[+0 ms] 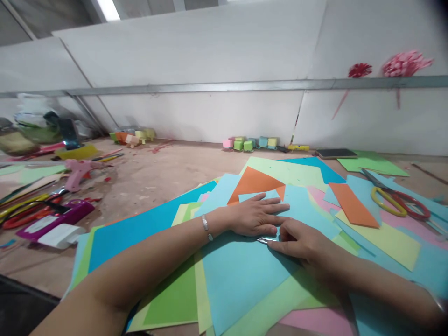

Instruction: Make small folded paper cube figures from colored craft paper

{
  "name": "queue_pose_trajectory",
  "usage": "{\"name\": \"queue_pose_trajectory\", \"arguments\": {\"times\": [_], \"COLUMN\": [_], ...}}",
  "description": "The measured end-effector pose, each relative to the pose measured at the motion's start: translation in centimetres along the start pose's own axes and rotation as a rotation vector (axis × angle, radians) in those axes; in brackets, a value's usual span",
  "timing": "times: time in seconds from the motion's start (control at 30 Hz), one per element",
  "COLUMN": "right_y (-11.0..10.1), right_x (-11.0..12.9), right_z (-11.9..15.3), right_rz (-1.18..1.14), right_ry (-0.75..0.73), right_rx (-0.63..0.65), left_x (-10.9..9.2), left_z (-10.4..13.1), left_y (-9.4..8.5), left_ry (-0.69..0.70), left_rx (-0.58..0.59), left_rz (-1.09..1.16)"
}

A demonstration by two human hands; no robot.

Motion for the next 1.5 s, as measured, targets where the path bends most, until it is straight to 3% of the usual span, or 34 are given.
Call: {"name": "queue_pose_trajectory", "arguments": {"times": [0.1,0.3,0.43,0.53,0.6,0.67,0.73,0.8,0.87,0.97,1.07,1.17,1.23,1.4,1.5], "right_y": [0.0,0.3,-1.6,-3.5,-4.1,-4.1,-3.7,-3.2,-2.8,-2.7,-2.8,-2.9,-3.0,-2.9,-2.9], "right_x": [-0.2,0.5,-0.1,-2.9,-5.1,-6.8,-7.5,-7.3,-6.6,-5.6,-5.4,-5.5,-5.5,-5.3,-5.5], "right_z": [0.1,0.5,0.7,0.9,1.2,1.5,1.6,1.5,1.4,1.2,1.2,1.2,1.2,1.2,1.2], "right_rz": [-0.051,-0.160,-0.158,0.017,0.154,0.207,0.206,0.194,0.181,0.171,0.159,0.143,0.136,0.119,0.132], "right_ry": [0.043,-0.104,-0.149,0.032,0.185,0.278,0.312,0.308,0.281,0.224,0.216,0.241,0.251,0.251,0.254], "right_rx": [0.010,-0.008,-0.273,-0.578,-0.698,-0.707,-0.691,-0.683,-0.662,-0.620,-0.596,-0.594,-0.598,-0.587,-0.623], "left_x": [-0.1,-0.1,0.3,0.0,-0.6,-1.1,-0.8,0.4,2.4,5.5,7.3,7.8,8.0,9.2,9.7], "left_z": [0.0,0.2,0.1,-0.1,-0.3,-0.5,-0.7,-0.7,-0.5,0.2,0.6,0.7,0.8,1.6,1.8], "left_y": [-0.1,-0.1,0.3,0.5,0.4,0.3,0.1,-0.1,-0.3,-0.5,-0.6,-0.4,-0.3,-0.9,-1.1], "left_ry": [0.008,0.019,0.014,-0.012,0.019,0.059,-0.003,-0.218,-0.524,-0.853,-0.868,-0.808,-0.794,-0.812,-0.788], "left_rx": [-0.002,-0.021,-0.082,-0.187,-0.241,-0.351,-0.553,-0.774,-0.891,-0.922,-0.883,-0.914,-1.000,-1.351,-1.448], "left_rz": [-0.001,-0.002,-0.007,0.007,0.071,0.167,0.224,0.202,0.181,0.407,0.556,0.656,0.706,0.738,0.790]}}
Point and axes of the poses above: each hand's wrist, its own z-axis away from the middle knuckle, its own y-axis out of the palm, x = y × z, the point moved 1 cm from there along -z, towards the middle knuckle, and after that the axes turned 7 degrees about -y, right-handed, at the moved point
